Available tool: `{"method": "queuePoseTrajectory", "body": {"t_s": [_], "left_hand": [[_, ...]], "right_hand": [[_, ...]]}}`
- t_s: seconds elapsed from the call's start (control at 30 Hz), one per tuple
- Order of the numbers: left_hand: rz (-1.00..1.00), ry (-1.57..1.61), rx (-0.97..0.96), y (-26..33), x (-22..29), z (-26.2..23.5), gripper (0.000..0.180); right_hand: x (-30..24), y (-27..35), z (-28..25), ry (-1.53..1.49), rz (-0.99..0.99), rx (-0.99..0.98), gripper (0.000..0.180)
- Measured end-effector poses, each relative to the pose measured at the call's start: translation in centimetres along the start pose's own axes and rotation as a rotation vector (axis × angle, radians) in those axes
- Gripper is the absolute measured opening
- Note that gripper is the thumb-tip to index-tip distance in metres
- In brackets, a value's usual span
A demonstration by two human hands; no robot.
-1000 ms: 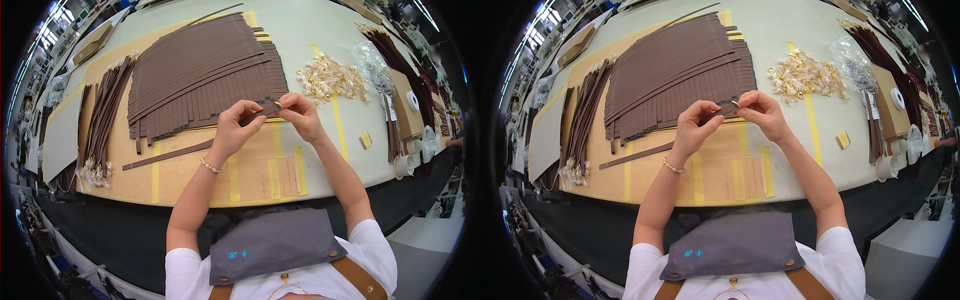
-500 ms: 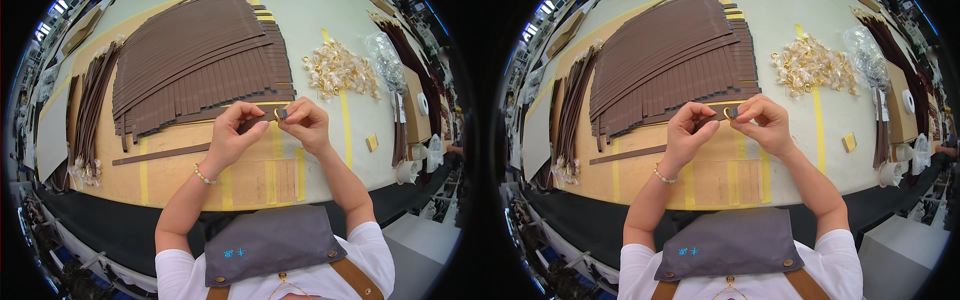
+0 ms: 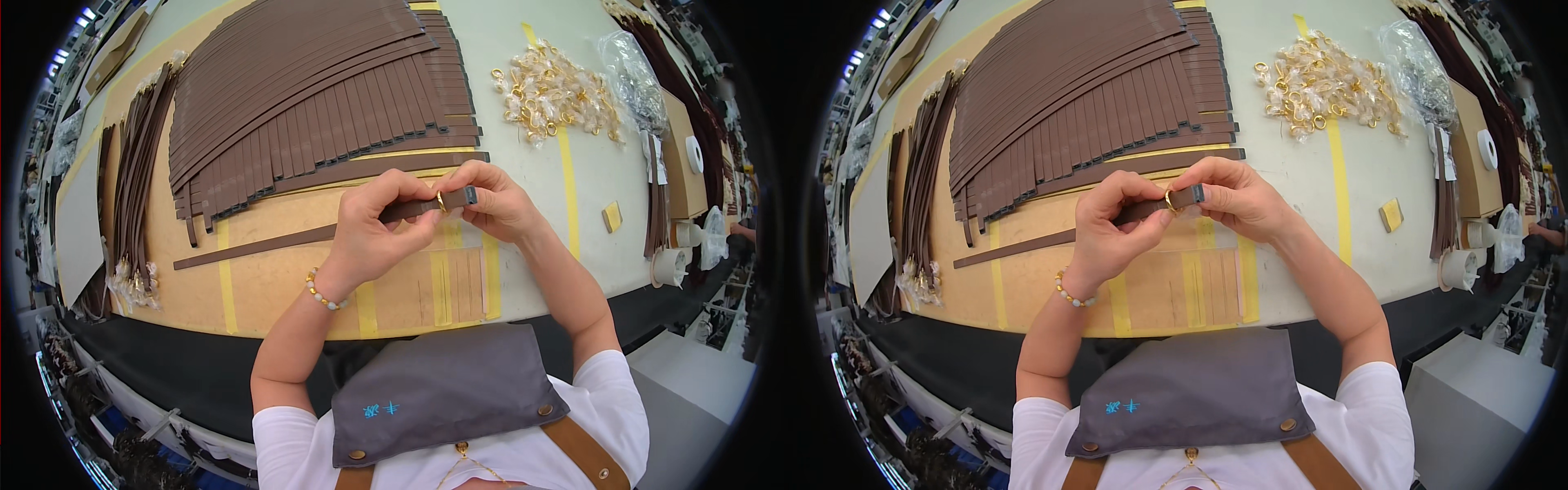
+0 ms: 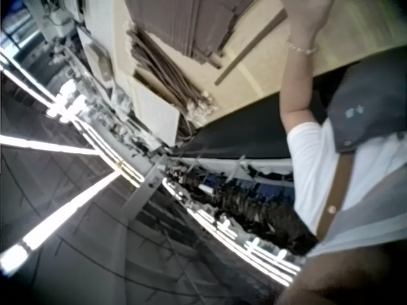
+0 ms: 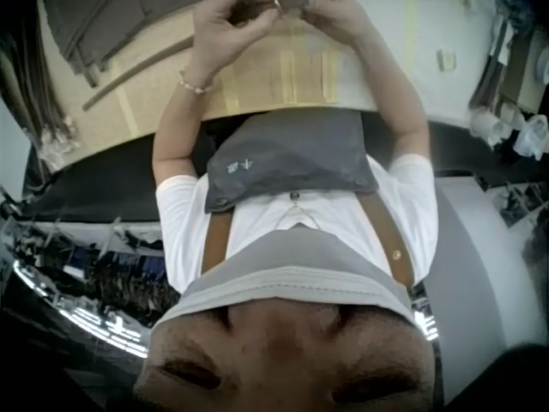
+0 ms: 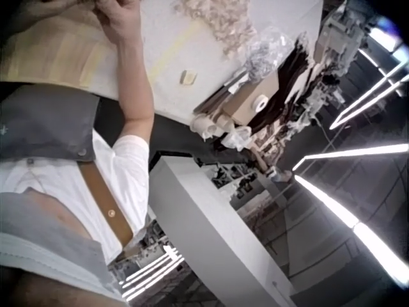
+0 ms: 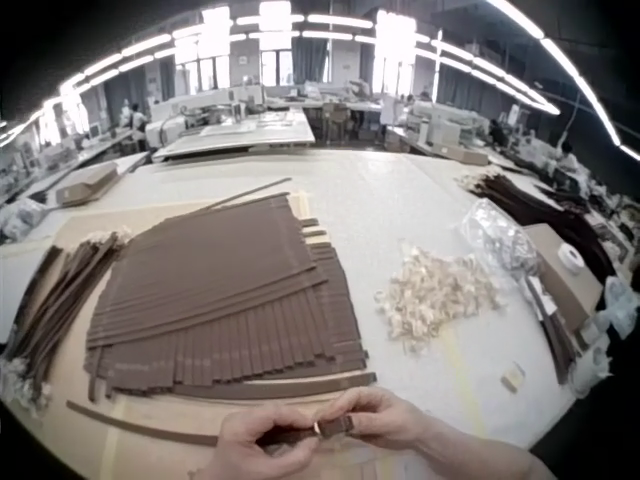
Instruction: The recorder is assembling leather straps by attaching gold-colored metal hardware (rings/clips) to the ends of the straps.
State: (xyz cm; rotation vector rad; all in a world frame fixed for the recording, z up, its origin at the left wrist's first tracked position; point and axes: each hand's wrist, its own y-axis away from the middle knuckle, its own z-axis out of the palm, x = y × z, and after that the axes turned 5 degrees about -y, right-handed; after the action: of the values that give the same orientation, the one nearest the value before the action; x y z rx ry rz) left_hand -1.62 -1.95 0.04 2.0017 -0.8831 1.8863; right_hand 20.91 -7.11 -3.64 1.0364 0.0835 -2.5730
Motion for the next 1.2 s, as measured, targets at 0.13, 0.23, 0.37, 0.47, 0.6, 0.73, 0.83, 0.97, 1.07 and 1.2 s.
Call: {"method": "queuePoseTrajectory", "body": {"t_s": [0.13,0.23,0.37,0.47,0.6,0.73,0.83,0.97,1.07,1.2], "left_hand": [[0.089,-0.040,0.010,-0.1,0.1,0.3,0.018],[0.113,-0.144,-0.048,0.2,0.2,0.5,0.017],[0.160,-0.255,-0.034,0.7,-1.5,1.0,0.019],[0.203,-0.442,-0.077,1.0,-1.6,1.3,0.019],[0.225,-0.576,-0.117,1.1,-2.2,1.8,0.022],[0.149,-0.423,-0.060,0.6,-2.1,2.0,0.025],[0.080,-0.395,-0.082,0.2,-1.8,1.6,0.024],[0.060,-0.351,-0.116,0.3,-1.9,1.3,0.022],[0.065,-0.337,-0.122,0.3,-2.0,1.2,0.021],[0.053,-0.325,-0.133,0.4,-2.0,1.2,0.019]], "right_hand": [[-0.8,-0.1,0.7,0.055,0.046,-0.027,0.020],[-1.5,0.0,1.4,0.142,0.072,-0.047,0.022],[-2.1,0.0,2.3,0.315,0.266,0.088,0.024],[-1.7,0.6,3.4,0.525,0.276,0.224,0.018],[-0.9,0.8,4.0,0.823,0.215,0.305,0.016],[-1.4,0.6,4.1,0.884,0.211,0.348,0.018],[-1.9,0.5,3.8,0.736,0.247,0.340,0.019],[-2.2,0.5,3.5,0.645,0.289,0.299,0.022],[-2.4,0.5,3.5,0.620,0.319,0.265,0.023],[-2.3,0.5,3.2,0.613,0.325,0.234,0.024]]}}
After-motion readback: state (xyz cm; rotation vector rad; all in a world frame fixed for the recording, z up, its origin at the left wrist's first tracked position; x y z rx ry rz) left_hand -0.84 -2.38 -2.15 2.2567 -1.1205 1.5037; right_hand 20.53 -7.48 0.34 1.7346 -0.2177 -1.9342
